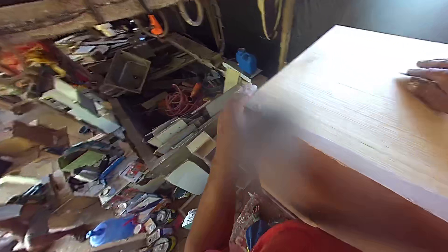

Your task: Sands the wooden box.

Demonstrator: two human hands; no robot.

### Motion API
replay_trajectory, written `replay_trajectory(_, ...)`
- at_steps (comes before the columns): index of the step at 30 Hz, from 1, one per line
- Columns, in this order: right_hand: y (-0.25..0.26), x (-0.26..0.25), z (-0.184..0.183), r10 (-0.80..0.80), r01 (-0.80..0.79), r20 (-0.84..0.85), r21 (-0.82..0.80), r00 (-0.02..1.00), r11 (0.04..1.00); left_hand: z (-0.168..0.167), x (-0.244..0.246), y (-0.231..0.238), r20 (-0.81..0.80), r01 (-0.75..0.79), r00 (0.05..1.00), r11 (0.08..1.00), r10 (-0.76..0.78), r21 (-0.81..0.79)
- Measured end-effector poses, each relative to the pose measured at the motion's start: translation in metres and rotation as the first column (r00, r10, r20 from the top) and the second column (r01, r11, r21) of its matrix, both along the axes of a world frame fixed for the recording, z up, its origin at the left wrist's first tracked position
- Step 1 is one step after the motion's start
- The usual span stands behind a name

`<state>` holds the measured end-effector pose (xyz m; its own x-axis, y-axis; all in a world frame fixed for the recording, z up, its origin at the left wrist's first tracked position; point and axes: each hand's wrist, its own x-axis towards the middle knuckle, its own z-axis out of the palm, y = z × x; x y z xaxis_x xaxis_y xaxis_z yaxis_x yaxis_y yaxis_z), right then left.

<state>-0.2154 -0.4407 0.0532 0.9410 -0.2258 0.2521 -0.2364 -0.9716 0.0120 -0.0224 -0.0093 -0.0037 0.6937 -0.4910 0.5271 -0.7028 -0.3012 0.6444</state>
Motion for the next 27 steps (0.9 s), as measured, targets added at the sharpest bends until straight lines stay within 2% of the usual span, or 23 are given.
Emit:
replay_trajectory(2, -0.032, -0.015, -0.016, 0.052, -0.051, -0.029, 0.054, 0.998, 0.997, -0.003, -0.04, -0.008, 0.252, 0.061, 0.962, 0.981, -0.108, 0.185)
replay_trajectory(4, -0.041, -0.031, -0.017, 0.063, -0.059, -0.053, 0.061, 0.997, 0.996, -0.008, -0.079, -0.017, 0.368, 0.133, 0.902, 0.956, -0.227, 0.263)
replay_trajectory(7, -0.038, -0.06, -0.016, 0.037, -0.037, -0.012, 0.033, 0.999, 0.999, -0.007, -0.132, -0.03, 0.426, 0.253, 0.816, 0.904, -0.392, 0.346)
replay_trajectory(10, -0.047, -0.084, -0.031, -0.019, 0.01, 0.133, 0.065, 0.991, 0.998, -0.002, -0.162, -0.044, 0.422, 0.375, 0.746, 0.849, -0.515, 0.373)
replay_trajectory(12, -0.039, -0.086, -0.029, -0.074, 0.059, 0.154, 0.101, 0.985, 0.993, 0.002, -0.161, -0.049, 0.426, 0.358, 0.747, 0.848, -0.511, 0.39)
replay_trajectory(15, 0.0, -0.087, -0.005, -0.158, 0.15, 0.044, 0.145, 0.986, 0.978, 0.005, -0.147, -0.05, 0.412, 0.233, 0.806, 0.868, -0.425, 0.439)
replay_trajectory(18, 0.008, -0.087, 0.002, -0.198, 0.193, 0.011, 0.16, 0.98, 0.968, 0.007, -0.147, -0.053, 0.443, 0.182, 0.813, 0.889, -0.377, 0.421)
replay_trajectory(24, 0.003, -0.084, 0.0, -0.193, 0.189, 0.007, 0.175, 0.981, 0.966, 0.008, -0.164, -0.046, 0.433, 0.258, 0.804, 0.896, -0.407, 0.362)
replay_trajectory(27, 0.004, -0.083, 0.001, -0.194, 0.189, 0.006, 0.181, 0.981, 0.965, 0.009, -0.185, -0.056, 0.433, 0.336, 0.752, 0.854, -0.497, 0.398)
